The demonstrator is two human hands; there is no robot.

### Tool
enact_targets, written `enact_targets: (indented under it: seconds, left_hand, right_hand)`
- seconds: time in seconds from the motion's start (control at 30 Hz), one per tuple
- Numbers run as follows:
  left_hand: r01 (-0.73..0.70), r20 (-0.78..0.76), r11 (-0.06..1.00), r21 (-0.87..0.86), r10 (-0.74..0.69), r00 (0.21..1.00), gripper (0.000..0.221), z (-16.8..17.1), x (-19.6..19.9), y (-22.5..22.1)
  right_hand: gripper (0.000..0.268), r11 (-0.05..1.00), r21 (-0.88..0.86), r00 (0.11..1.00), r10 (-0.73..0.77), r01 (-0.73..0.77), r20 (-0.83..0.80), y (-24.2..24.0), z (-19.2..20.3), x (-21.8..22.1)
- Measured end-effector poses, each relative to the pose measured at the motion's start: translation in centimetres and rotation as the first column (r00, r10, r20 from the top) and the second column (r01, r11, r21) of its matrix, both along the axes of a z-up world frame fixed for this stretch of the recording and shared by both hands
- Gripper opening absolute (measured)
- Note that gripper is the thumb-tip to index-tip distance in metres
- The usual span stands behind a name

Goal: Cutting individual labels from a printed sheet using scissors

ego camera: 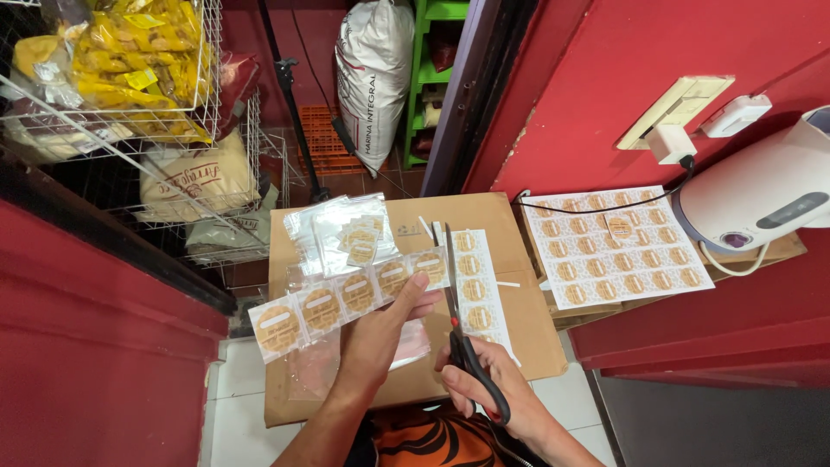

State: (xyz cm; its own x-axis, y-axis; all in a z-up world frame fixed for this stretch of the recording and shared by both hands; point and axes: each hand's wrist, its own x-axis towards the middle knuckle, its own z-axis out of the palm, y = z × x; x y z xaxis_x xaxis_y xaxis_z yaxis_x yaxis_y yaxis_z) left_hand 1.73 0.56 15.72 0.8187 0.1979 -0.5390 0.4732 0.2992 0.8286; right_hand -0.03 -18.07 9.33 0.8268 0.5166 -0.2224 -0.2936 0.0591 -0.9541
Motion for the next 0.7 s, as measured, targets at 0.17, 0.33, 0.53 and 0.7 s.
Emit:
enact_targets:
  seconds: [0.17, 0.33, 0.53, 0.7]
  left_hand:
    - [0.023, -0.009, 1.000, -0.021, -0.024, 1.000, 0.049, -0.6, 0.3, -0.3]
    - [0.022, 0.038, 0.999, -0.049, -0.020, 0.999, 0.050, -1.8, 0.5, -0.7]
    - [0.065, -0.033, 0.996, -0.061, -0.067, 0.997, 0.057, -2.0, 0.6, -0.9]
    - [0.064, -0.044, 0.994, -0.087, -0.068, 0.997, 0.058, -3.0, 0.7, -1.1]
  right_hand:
    - [0.024, 0.999, 0.034, 1.000, -0.018, 0.018, -0.004, -0.5, -0.8, 0.0]
    - [0.020, 0.998, 0.041, 0.999, -0.041, 0.042, -0.024, -0.8, -1.3, -0.2]
    - [0.021, 0.996, -0.001, 0.993, -0.089, 0.089, -0.071, -1.0, -1.7, -0.4]
    - [0.016, 0.994, -0.003, 0.991, -0.111, 0.111, -0.074, -1.1, -2.0, -0.5]
